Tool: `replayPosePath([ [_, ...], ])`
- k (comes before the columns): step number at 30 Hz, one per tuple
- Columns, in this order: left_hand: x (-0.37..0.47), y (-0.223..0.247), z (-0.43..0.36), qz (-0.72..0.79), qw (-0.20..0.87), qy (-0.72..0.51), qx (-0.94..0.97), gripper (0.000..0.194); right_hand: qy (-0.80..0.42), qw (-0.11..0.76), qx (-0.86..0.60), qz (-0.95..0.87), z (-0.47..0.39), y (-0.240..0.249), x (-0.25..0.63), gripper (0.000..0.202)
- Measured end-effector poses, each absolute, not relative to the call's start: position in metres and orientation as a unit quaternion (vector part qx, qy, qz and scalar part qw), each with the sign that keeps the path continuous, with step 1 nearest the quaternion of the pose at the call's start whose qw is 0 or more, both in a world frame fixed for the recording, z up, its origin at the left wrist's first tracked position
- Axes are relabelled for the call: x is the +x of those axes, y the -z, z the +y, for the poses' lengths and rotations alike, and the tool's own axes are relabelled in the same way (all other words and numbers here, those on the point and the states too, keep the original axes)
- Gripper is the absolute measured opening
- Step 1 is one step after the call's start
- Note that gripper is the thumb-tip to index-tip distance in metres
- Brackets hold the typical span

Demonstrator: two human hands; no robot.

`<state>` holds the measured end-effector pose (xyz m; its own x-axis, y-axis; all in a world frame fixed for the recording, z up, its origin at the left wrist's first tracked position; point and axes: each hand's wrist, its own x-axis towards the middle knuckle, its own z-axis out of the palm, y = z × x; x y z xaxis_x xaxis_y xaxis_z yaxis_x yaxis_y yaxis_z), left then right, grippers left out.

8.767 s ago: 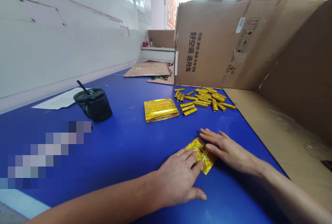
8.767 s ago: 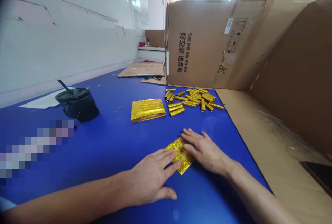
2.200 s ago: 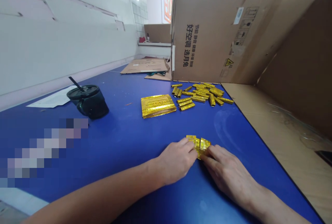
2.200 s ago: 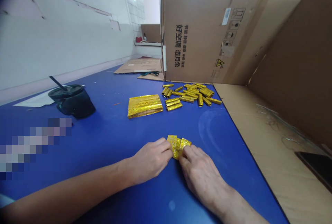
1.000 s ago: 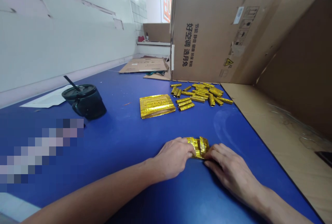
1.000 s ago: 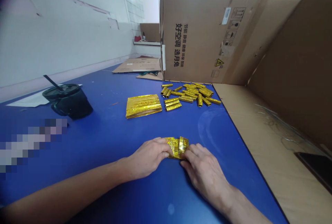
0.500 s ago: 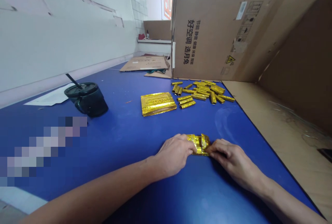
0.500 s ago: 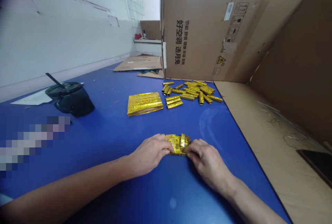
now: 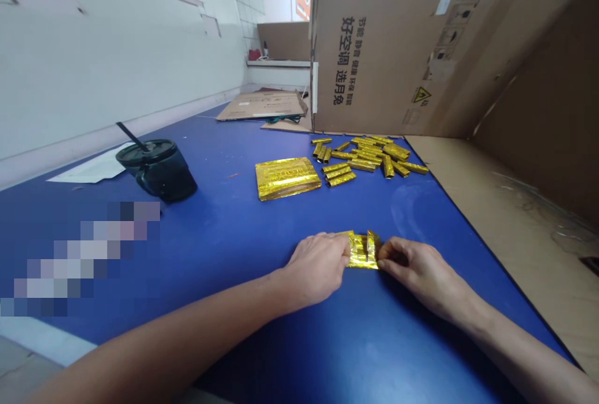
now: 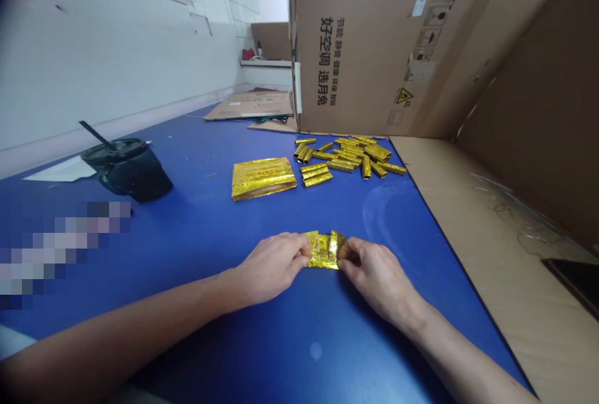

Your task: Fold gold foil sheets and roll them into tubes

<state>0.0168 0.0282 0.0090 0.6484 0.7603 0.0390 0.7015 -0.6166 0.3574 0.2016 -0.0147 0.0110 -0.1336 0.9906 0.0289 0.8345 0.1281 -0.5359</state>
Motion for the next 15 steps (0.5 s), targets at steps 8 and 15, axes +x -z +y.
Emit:
replayPosePath([
  [8,0.0197,-0.0092,0.0261,0.417,0.110,-0.069,0.900,0.013,-0.140,0.164,-0.643,-0.735,-0.0143,-0.0114,0.2000,0.011],
  [15,0.0206,-0.0108,0.0225,0.400,0.065,-0.064,0.912,0.011,-0.112,0.147,-0.644,-0.742,-0.0150,-0.0082,0.2016,0.010],
])
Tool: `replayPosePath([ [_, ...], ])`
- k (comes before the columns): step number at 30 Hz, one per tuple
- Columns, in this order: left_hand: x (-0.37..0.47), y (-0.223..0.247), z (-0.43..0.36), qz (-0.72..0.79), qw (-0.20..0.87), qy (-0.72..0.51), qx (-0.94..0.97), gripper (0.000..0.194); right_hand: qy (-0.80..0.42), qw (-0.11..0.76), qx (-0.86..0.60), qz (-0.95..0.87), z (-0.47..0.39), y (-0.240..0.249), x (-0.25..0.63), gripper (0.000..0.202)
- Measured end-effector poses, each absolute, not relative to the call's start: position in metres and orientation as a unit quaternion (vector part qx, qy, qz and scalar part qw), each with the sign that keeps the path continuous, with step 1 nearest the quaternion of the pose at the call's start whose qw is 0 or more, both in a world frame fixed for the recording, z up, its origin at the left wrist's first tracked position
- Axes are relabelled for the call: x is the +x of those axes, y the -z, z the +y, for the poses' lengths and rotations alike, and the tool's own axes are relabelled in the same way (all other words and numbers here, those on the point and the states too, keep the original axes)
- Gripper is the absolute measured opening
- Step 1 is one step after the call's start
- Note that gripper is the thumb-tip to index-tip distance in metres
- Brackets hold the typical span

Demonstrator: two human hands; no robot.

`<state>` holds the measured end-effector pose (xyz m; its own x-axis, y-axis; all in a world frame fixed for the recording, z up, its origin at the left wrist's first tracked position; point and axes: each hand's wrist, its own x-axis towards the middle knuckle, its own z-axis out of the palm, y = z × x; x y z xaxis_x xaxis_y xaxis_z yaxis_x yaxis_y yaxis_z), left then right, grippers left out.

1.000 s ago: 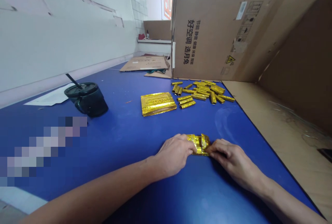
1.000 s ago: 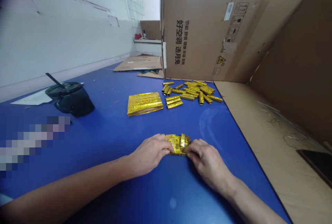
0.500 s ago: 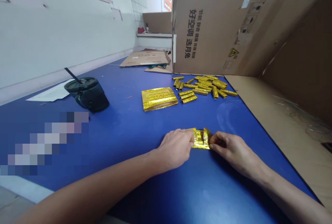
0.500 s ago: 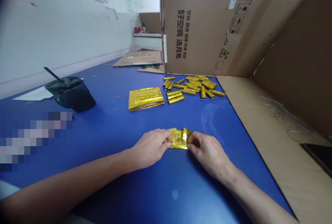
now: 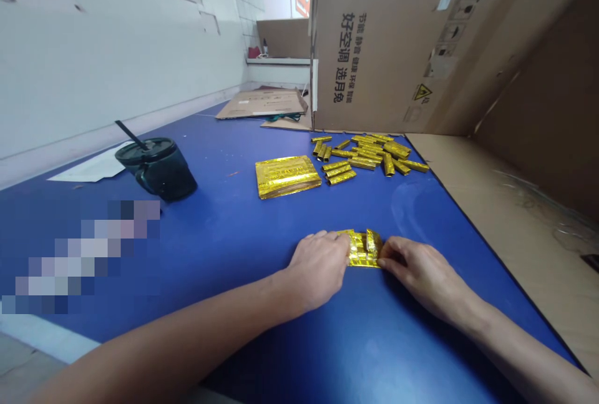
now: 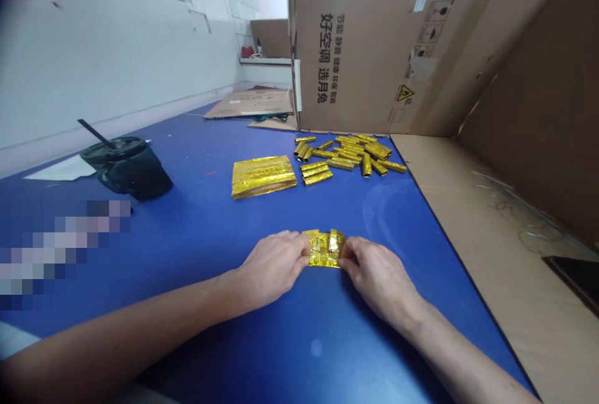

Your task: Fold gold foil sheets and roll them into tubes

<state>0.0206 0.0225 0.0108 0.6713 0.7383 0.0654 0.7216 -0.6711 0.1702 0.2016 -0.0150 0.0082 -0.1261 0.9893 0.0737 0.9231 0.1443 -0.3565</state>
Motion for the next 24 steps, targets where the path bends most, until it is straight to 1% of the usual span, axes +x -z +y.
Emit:
replayPosePath([
  [6,0.017,-0.011,0.023,0.402,0.059,-0.047,0.913,0.012,-0.072,0.149,-0.620,-0.767,-0.017,-0.005,0.203,0.010],
  [10,0.017,-0.010,0.021,0.397,0.030,-0.055,0.916,0.014,-0.041,0.144,-0.604,-0.782,-0.021,-0.001,0.203,0.009],
  [15,0.018,-0.009,0.019,0.313,-0.015,-0.074,0.947,0.019,0.011,0.124,-0.569,-0.813,-0.025,0.000,0.202,0.018],
  [18,0.016,-0.008,0.020,0.264,-0.023,-0.075,0.961,0.018,0.041,0.119,-0.529,-0.839,-0.024,-0.004,0.203,0.022],
  [22,0.013,-0.008,0.020,0.240,-0.026,-0.075,0.967,0.010,0.026,0.117,-0.492,-0.862,-0.024,-0.011,0.207,0.024],
  [24,0.012,-0.009,0.019,0.240,-0.033,-0.075,0.967,0.011,0.012,0.115,-0.487,-0.866,-0.025,-0.011,0.208,0.024],
])
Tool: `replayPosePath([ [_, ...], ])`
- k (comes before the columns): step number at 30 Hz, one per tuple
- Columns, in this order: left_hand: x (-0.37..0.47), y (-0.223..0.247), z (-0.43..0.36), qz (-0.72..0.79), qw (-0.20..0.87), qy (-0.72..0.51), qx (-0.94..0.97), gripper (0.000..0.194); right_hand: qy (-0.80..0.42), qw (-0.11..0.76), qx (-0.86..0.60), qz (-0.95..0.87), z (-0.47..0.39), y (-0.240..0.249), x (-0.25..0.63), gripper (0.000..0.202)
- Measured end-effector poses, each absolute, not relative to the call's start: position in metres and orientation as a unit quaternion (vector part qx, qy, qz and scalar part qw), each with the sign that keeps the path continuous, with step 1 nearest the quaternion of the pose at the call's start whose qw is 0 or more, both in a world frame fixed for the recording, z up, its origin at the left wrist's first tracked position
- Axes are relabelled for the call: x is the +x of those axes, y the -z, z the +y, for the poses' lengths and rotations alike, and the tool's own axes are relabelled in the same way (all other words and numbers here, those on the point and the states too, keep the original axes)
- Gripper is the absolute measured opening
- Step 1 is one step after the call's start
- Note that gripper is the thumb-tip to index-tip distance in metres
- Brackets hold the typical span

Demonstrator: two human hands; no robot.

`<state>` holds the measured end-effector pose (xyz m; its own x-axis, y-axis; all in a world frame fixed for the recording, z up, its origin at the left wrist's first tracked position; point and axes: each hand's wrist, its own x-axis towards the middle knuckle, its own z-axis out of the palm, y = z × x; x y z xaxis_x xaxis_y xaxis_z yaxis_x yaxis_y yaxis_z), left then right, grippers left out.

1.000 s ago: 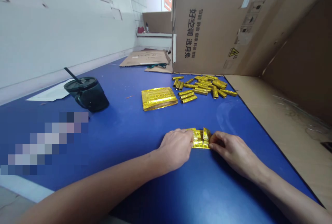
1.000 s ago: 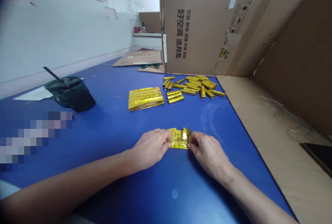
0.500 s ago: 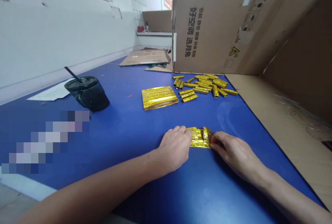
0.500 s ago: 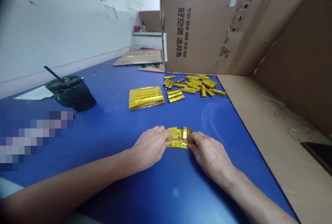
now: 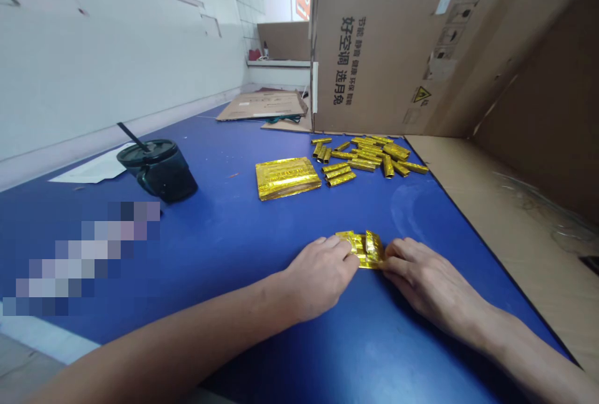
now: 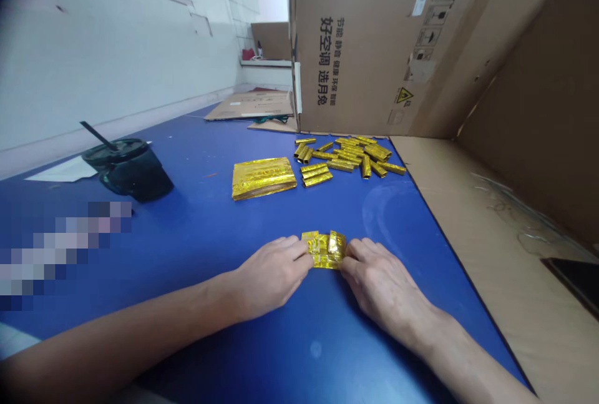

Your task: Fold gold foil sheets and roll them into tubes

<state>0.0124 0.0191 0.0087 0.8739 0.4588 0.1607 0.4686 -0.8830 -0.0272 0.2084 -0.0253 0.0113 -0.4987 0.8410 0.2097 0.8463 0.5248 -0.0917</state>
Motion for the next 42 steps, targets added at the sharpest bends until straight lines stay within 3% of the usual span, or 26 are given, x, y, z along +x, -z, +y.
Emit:
replayPosePath([
  [5,0.015,-0.013,0.016,-0.242,0.046,0.063,-0.967,0.018,0.021,0.117,-0.488,-0.865,-0.027,-0.010,0.208,0.025],
  [26,0.018,-0.001,0.020,-0.249,0.090,0.125,-0.956,0.010,0.047,0.135,-0.496,-0.857,-0.024,0.000,0.205,0.024],
  [36,0.018,0.001,0.019,-0.239,0.091,0.141,-0.957,0.010,0.119,0.133,-0.513,-0.840,-0.028,0.000,0.194,0.020],
  [42,0.018,0.003,0.021,-0.237,0.052,0.140,-0.960,0.011,0.058,0.159,-0.496,-0.851,-0.027,0.005,0.194,0.023],
])
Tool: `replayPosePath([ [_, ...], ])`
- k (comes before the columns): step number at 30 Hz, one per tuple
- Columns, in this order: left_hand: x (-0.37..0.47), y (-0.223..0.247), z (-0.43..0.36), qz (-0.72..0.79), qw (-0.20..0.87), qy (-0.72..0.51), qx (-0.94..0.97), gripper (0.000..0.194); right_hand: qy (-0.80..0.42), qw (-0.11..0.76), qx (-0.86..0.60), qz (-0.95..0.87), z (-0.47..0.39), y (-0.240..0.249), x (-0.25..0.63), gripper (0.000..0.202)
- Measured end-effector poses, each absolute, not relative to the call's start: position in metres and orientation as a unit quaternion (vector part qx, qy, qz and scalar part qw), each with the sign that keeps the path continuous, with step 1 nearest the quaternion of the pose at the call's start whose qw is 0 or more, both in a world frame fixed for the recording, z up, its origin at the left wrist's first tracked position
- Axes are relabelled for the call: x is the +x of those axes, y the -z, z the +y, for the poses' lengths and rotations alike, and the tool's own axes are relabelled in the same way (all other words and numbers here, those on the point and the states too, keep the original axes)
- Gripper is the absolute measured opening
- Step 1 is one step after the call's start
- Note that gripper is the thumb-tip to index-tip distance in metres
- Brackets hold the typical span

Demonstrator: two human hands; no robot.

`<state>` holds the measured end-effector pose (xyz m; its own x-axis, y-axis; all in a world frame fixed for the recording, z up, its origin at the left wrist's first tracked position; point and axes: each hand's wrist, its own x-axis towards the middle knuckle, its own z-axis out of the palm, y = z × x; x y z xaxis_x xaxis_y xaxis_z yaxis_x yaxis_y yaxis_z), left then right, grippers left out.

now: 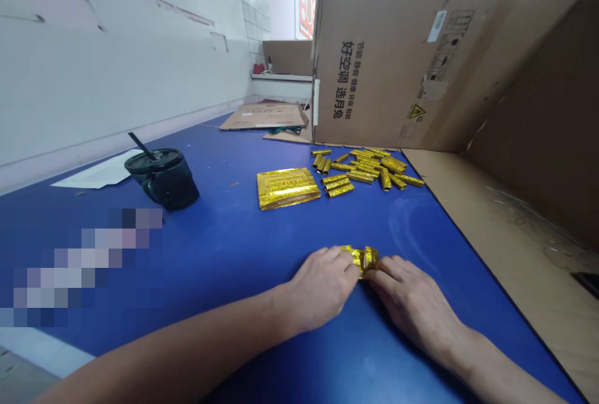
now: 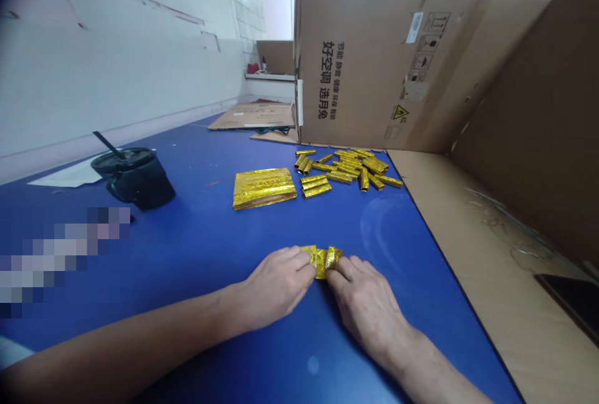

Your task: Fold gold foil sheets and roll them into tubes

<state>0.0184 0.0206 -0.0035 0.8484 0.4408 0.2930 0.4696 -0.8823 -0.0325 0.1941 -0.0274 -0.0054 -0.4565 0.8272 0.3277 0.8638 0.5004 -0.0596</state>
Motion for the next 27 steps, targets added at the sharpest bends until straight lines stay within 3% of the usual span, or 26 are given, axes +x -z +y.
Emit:
replayPosePath([
  [19,0.0164,0.0052,0.0191,-0.214,-0.067,0.156,-0.962,0.022,-0.045,0.232,-0.452,-0.860,-0.0285,0.0029,0.1938,0.026],
  [27,0.0165,0.0008,0.0263,-0.306,-0.091,0.149,-0.936,0.015,-0.099,0.274,-0.520,-0.803,-0.0247,0.0052,0.1988,0.023],
])
